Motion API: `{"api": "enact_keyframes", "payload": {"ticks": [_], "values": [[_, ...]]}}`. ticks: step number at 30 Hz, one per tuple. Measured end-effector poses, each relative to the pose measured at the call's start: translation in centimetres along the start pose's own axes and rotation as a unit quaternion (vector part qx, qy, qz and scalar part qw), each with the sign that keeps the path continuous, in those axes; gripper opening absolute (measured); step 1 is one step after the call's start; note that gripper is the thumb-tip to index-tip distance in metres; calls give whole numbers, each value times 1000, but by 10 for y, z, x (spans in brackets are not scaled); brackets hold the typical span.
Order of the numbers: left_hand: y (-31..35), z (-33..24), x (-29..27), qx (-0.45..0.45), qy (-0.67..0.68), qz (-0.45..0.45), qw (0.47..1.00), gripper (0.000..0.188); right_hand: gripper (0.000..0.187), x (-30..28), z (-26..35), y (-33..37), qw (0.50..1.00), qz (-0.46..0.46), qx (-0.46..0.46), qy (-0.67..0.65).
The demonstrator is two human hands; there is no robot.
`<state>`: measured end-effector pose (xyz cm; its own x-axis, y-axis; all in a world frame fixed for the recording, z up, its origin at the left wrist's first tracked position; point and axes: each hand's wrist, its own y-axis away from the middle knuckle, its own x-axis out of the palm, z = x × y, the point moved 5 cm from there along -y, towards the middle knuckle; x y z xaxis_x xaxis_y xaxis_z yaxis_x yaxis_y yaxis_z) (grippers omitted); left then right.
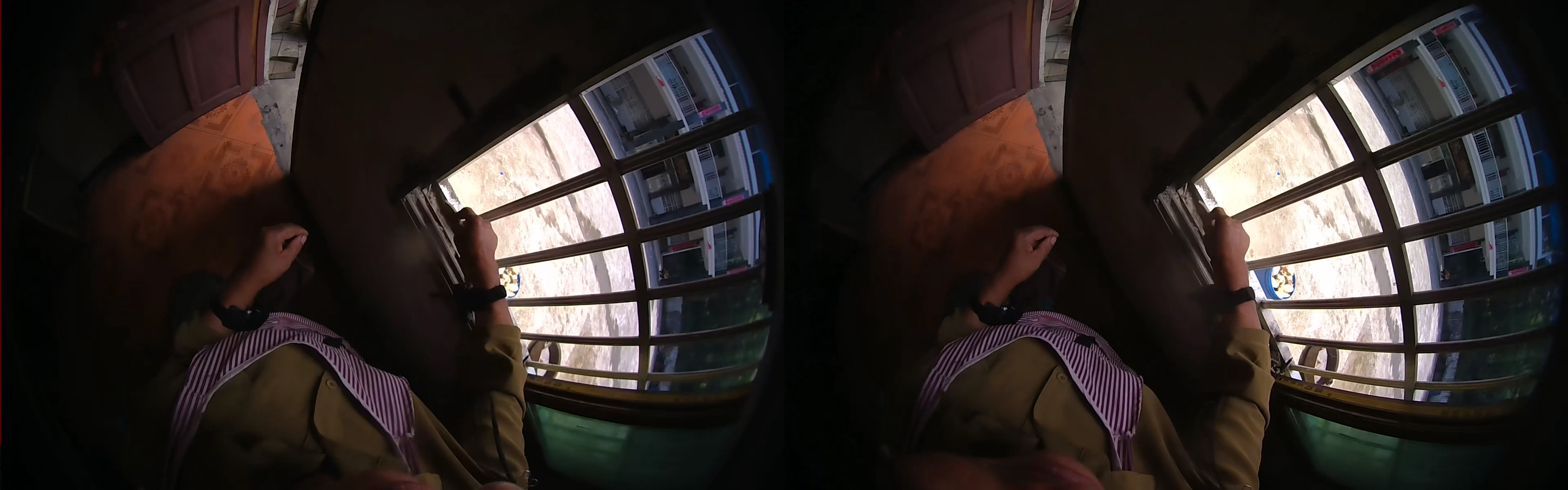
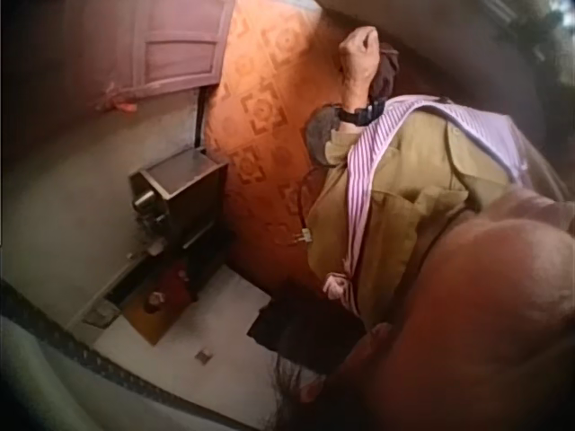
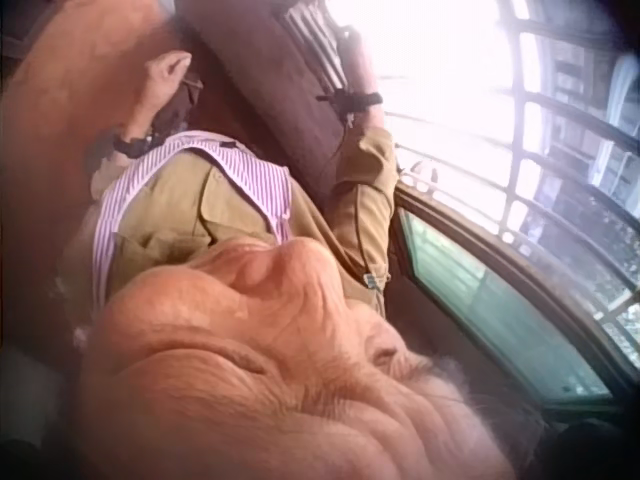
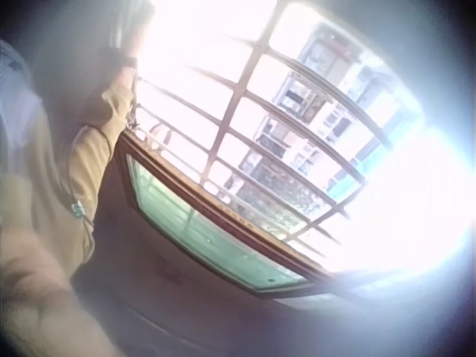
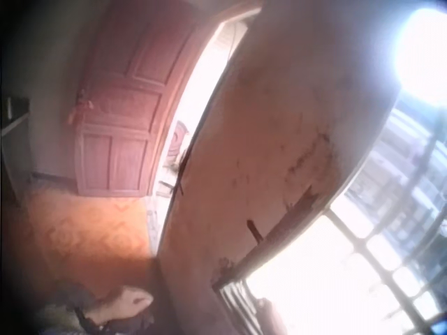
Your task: Cleaning a metal window frame and its tracks using a brush and a cloth.
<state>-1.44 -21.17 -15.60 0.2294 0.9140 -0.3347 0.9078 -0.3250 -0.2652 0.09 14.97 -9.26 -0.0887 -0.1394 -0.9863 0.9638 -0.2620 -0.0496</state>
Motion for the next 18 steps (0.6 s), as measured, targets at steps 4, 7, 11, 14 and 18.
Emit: {"api": "enact_keyframes", "payload": {"ticks": [4,7,11,14,18], "values": [[11,2,-2,11,-31,-2,999,12,15,-12,7,13,992,-14,-94,80],[18,6,-4,18,-31,-3,999,11,7,3,27,18,964,-95,-232,93],[17,6,-7,7,-16,-9,1000,11,16,46,34,-19,979,-46,-190,59],[28,2,-7,-9,-18,2,1000,11,19,30,24,-17,992,-59,-81,-82],[14,10,-9,25,-15,-23,999,10,13,-8,11,-14,998,-26,7,-56]]}}
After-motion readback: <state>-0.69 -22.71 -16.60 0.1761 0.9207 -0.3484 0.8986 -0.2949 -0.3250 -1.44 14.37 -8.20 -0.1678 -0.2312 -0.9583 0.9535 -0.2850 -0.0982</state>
